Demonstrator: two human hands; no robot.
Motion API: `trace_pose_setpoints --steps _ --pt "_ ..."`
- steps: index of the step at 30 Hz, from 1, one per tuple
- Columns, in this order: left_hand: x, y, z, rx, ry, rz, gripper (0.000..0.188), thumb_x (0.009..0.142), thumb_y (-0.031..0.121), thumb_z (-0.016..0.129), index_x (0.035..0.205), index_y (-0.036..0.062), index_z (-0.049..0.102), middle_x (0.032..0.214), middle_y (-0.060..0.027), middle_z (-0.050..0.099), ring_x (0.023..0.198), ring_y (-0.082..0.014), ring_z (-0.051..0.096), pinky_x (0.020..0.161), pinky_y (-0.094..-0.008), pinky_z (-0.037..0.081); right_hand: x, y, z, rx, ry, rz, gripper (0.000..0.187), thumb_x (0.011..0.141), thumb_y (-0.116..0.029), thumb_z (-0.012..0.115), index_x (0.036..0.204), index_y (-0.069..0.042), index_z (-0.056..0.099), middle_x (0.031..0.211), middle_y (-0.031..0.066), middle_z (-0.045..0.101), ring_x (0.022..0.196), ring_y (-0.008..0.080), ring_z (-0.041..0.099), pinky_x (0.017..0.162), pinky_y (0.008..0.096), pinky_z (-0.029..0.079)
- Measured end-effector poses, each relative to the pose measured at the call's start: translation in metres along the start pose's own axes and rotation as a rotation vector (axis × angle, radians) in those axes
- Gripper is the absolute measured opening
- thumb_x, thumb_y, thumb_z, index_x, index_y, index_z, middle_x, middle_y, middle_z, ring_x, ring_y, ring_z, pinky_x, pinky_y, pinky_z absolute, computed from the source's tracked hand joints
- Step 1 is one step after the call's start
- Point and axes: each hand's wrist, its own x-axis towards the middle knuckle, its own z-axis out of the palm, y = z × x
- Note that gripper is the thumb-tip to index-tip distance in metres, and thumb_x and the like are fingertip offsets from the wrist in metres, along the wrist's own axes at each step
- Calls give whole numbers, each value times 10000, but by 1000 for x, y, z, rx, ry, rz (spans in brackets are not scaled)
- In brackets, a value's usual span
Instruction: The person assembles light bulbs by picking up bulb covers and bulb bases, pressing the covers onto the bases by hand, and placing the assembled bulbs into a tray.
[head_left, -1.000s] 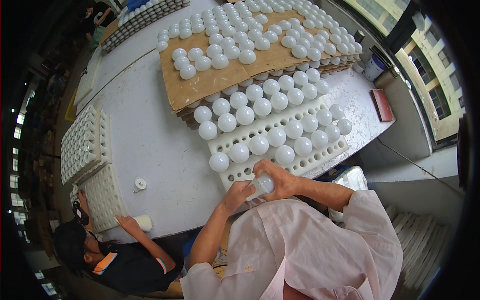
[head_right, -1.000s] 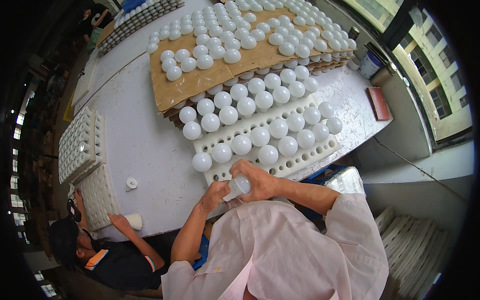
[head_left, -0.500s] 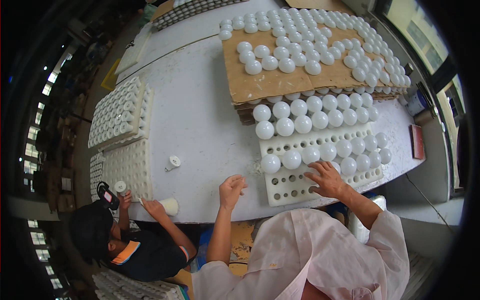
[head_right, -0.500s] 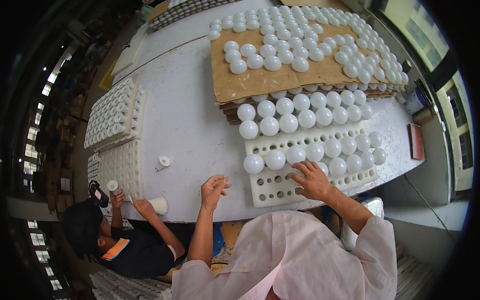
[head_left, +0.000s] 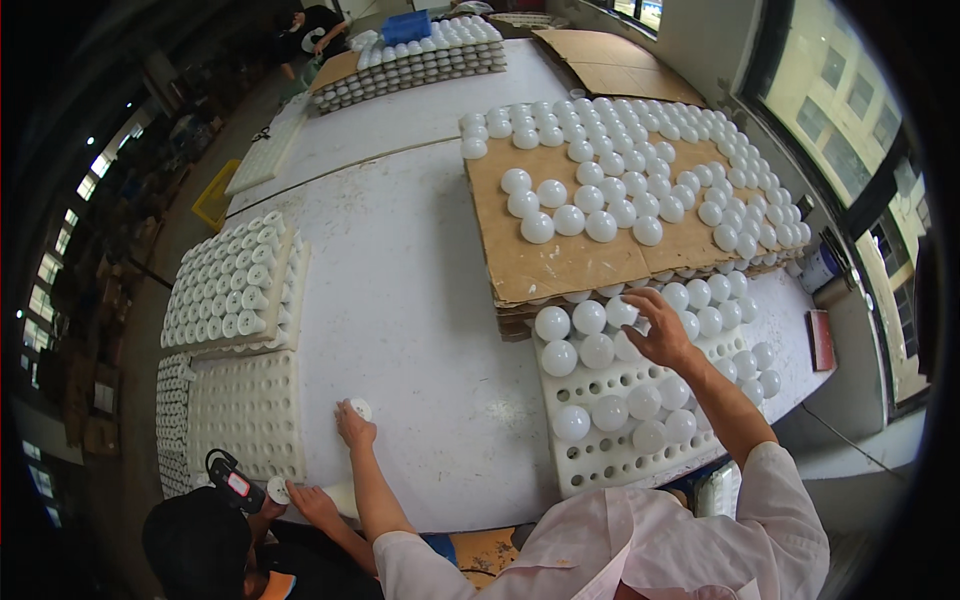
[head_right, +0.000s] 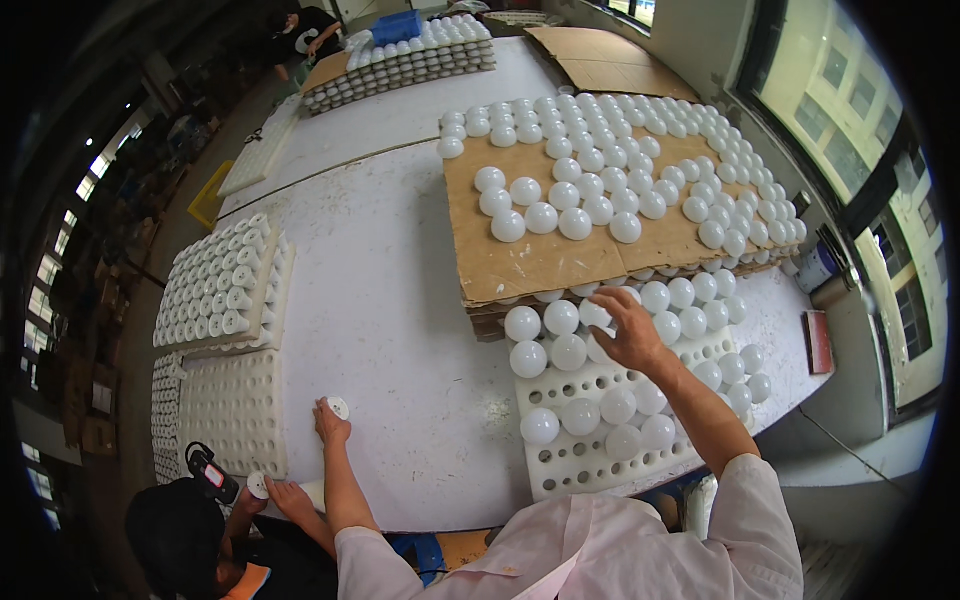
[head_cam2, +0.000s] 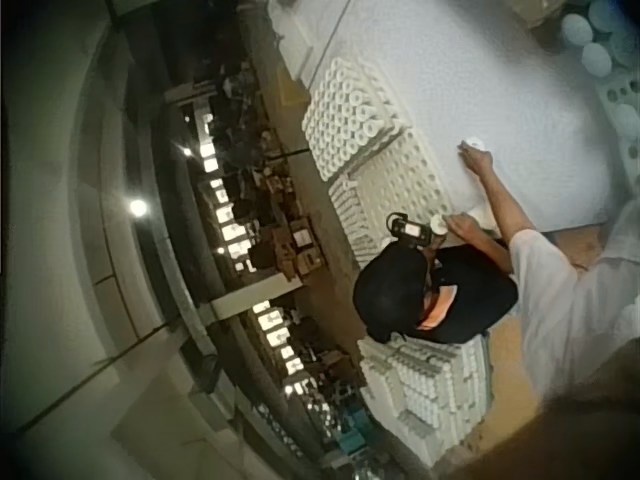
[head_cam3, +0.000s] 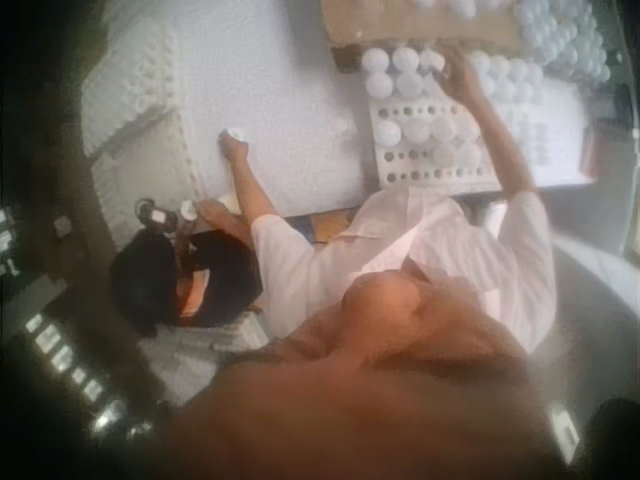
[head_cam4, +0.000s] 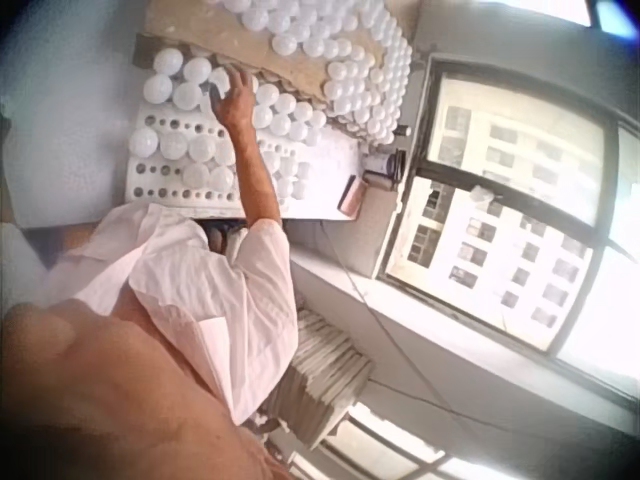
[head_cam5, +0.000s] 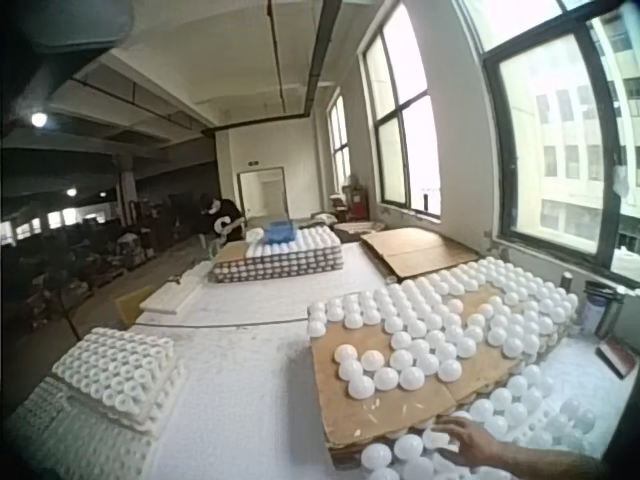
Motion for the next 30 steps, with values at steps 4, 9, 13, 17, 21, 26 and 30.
trace_pose_setpoints --steps 4,9,13,17,21,26,30 --pt "-1 -2 19 71 94 222 441 697 45 687 1116 40 550 1047 -151 634 1000 -310 607 875 -414 467 69 72 26 2 22 132 616 743 -31 700 1315 -96 481 1369 112 452 952 260 595 743 351 516" --pt "-44 47 23 -6 0 206 250 828 53 547 1075 18 561 1019 -175 644 998 -324 612 858 -445 495 128 227 27 -21 -75 157 677 810 -140 661 1429 -117 387 1429 179 377 1147 322 535 871 388 479" --pt "-111 41 44 -235 91 149 426 756 73 669 1143 -10 511 1127 -201 599 1076 -350 569 903 -430 482 161 242 70 -413 -16 54 652 813 -203 666 1396 -103 394 1391 215 402 1159 389 511 951 457 424" --pt "-187 62 40 -533 63 -34 475 720 177 726 1112 -9 532 1092 -216 610 1045 -370 586 874 -439 493 163 228 72 -335 -134 58 622 812 -224 675 1345 -66 396 1288 263 492 1168 427 488 958 454 413" --pt "-254 79 48 -1027 2 -98 487 718 232 763 1089 -1 549 996 -148 642 921 -282 638 796 -382 518 152 259 52 -325 -290 71 668 860 -339 637 1381 -13 376 1263 273 515 1137 433 510 951 446 407" --pt "-324 96 11 -1681 -306 104 317 805 152 713 1055 30 560 851 -56 616 764 -127 637 571 -246 471 70 288 36 984 -138 376 616 916 -353 572 1430 -98 347 1266 89 509 966 196 555 796 297 454" --pt "-347 122 -18 -1645 -565 290 400 785 172 741 1069 -31 544 851 -93 631 707 -139 633 520 -238 425 -22 153 20 1152 -296 273 746 817 -371 651 1435 -98 334 1332 69 471 1069 199 514 851 305 428"
